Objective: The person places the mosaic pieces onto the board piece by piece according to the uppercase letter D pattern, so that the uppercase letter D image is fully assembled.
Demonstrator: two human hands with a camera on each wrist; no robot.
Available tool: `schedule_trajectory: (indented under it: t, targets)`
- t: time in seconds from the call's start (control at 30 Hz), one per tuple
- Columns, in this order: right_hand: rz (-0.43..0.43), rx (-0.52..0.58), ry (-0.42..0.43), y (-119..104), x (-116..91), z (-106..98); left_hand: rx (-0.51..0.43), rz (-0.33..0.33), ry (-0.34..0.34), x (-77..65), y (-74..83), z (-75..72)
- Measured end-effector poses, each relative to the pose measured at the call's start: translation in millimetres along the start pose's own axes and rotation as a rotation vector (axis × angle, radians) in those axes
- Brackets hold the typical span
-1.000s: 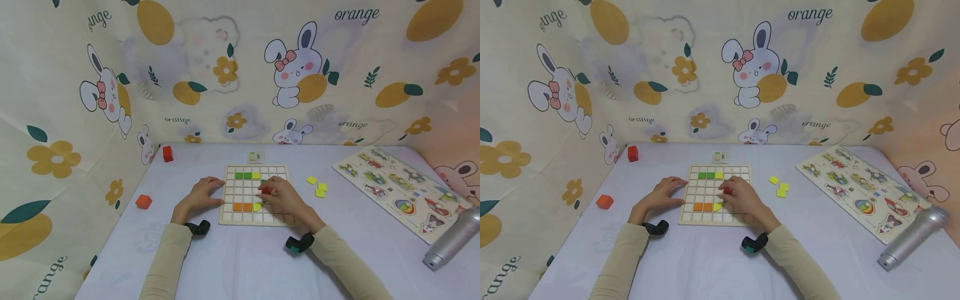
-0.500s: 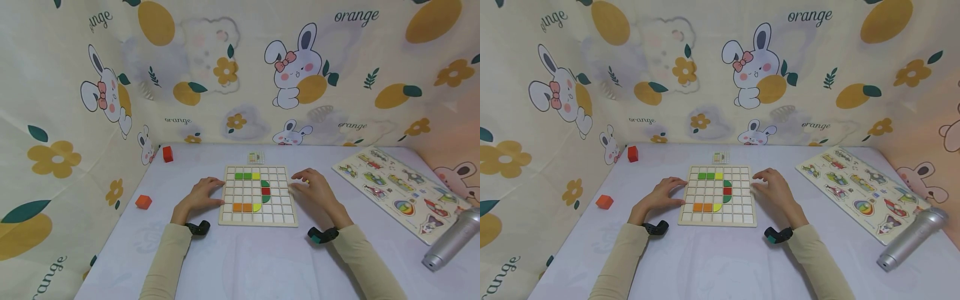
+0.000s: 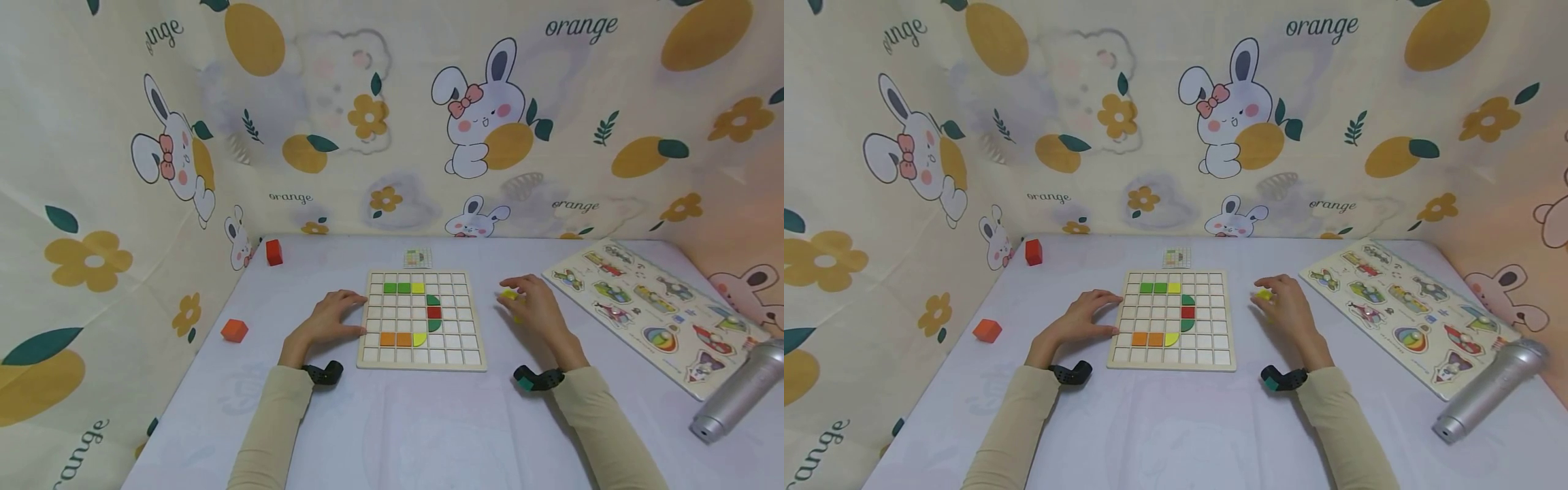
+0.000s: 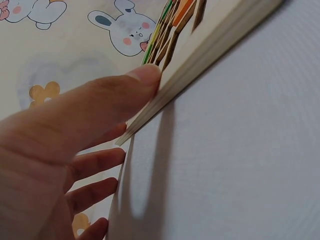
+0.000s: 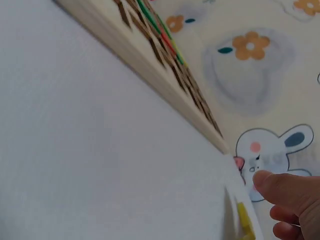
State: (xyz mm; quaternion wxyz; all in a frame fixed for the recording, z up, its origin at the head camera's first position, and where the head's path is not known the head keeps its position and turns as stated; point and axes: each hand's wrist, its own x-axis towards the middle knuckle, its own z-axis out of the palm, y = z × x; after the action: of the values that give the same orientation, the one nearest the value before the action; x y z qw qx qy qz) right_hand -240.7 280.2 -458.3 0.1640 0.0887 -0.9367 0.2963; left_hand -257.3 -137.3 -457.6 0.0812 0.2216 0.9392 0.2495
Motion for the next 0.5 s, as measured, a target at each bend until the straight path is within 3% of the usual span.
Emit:
schedule_trajectory:
  t: [0.17, 0.5]
  targets:
    - [0.049, -0.002, -0.017, 4.9, -1.8, 2.2, 0.002, -0.002, -0.004, 0.2, -0.3, 0.4]
    - [0.053, -0.019, -0.042, 16.5, -2.4, 6.6, -0.004, -0.006, -0.006, 0.6, -0.3, 0.3]
